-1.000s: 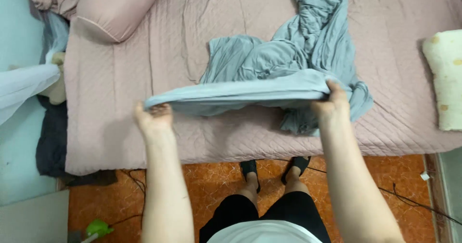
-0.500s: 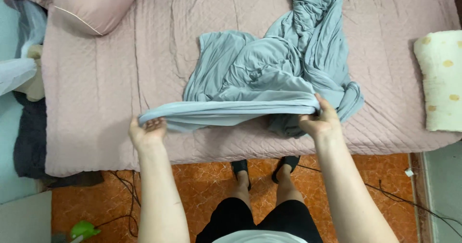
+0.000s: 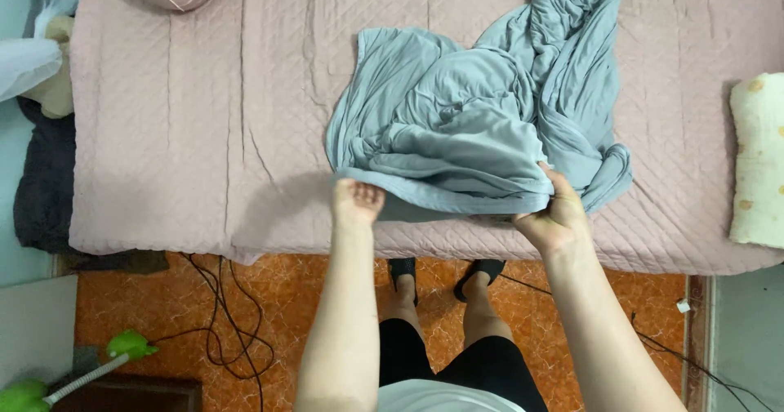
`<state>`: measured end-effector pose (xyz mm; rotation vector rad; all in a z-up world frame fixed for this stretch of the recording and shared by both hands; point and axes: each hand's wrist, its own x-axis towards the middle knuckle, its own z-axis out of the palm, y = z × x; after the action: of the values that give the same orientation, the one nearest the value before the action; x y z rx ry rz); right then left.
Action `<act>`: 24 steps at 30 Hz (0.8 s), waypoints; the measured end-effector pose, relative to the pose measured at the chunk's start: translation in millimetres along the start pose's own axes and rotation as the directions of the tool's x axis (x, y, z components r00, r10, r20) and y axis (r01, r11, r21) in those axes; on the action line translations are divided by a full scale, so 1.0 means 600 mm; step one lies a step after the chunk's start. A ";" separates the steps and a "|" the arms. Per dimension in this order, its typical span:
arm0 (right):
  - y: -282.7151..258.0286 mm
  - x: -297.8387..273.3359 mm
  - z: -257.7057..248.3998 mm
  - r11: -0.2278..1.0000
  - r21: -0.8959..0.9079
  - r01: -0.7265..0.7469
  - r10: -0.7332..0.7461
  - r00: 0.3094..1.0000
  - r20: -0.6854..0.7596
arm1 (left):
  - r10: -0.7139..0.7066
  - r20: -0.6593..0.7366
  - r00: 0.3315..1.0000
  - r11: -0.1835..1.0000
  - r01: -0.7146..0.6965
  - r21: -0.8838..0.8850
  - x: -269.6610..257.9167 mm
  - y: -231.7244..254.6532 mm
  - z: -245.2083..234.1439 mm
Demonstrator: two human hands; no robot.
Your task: The recorder is folding a light blue fitted bed sheet on a bed.
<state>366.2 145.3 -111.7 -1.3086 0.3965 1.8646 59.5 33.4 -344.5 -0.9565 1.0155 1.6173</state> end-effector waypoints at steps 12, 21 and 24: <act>0.022 -0.074 0.025 0.999 -0.047 -0.024 0.026 0.999 0.032 | 0.119 -0.150 0.981 0.766 0.006 0.643 -0.024 -0.219 -0.030; 0.022 -0.072 0.021 0.997 -0.072 -0.027 0.030 0.999 0.033 | -0.132 -0.068 0.989 0.707 0.142 0.693 -0.109 -0.184 0.046; 0.025 -0.073 0.023 0.997 -0.062 -0.038 0.040 0.999 0.029 | -0.292 0.020 0.956 0.740 0.212 0.639 -0.126 -0.173 0.056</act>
<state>352.1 125.7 -69.8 -1.3196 0.3540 1.9408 173.2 60.3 -281.1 -0.4933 1.1783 0.9737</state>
